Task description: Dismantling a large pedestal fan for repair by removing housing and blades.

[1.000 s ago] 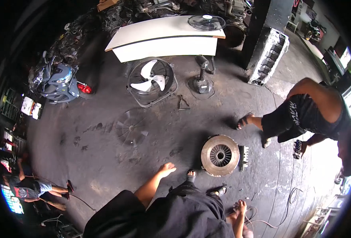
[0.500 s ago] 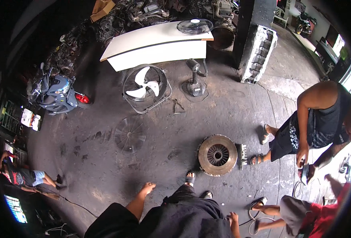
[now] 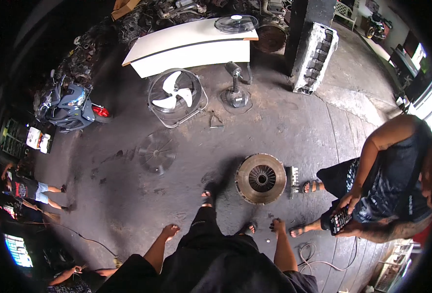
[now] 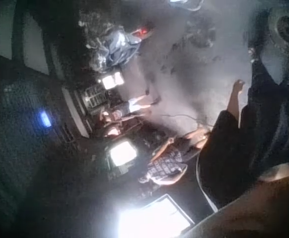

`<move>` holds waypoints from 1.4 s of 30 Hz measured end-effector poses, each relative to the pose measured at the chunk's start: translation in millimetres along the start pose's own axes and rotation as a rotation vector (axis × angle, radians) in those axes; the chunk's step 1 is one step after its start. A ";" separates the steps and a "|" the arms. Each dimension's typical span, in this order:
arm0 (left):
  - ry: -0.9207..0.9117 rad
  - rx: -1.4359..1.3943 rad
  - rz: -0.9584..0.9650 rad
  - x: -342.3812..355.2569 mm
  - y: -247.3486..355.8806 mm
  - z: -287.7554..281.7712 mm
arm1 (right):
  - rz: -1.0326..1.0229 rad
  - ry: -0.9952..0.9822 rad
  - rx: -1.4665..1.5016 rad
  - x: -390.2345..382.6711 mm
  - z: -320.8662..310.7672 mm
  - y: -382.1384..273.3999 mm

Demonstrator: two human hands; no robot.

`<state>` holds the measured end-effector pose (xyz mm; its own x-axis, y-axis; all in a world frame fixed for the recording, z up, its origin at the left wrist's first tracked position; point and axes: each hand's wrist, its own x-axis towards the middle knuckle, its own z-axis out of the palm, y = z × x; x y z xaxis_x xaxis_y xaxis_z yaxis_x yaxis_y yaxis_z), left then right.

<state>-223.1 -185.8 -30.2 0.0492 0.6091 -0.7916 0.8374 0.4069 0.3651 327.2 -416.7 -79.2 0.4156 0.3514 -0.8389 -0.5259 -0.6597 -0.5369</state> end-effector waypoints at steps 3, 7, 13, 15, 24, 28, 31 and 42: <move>-0.164 -0.017 -0.185 -6.4 -51.7 -11.2 | 0.193 0.024 -0.120 -12.7 6.7 14.4; -0.256 -0.150 -0.542 5.9 -68.7 -63.2 | 0.167 0.026 -0.334 -20.4 35.6 27.0; 0.017 -0.314 -0.191 108.9 -47.4 -212.4 | 0.300 0.121 -0.135 -5.7 155.4 -10.1; 0.136 -0.347 -0.126 154.6 -16.0 -258.7 | 0.107 -0.326 0.229 8.6 208.5 -52.3; 0.409 -0.221 0.283 269.3 178.5 -347.1 | -0.370 -0.043 -0.200 30.7 376.2 -261.1; 0.441 -0.084 0.446 268.9 258.8 -348.3 | -0.495 -0.039 -0.255 100.5 435.7 -350.9; 0.464 -0.166 0.407 274.6 308.5 -348.8 | -0.553 -0.142 -0.373 180.0 498.2 -422.4; 0.618 0.089 0.712 643.9 473.6 -440.5 | -1.285 -0.381 -0.568 477.9 825.7 -586.8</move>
<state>-34.7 699.0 -151.1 0.2892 0.9572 0.0121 0.7612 -0.2376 0.6034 221.8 686.8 -238.9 0.0985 0.9818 0.1622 0.4458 0.1022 -0.8893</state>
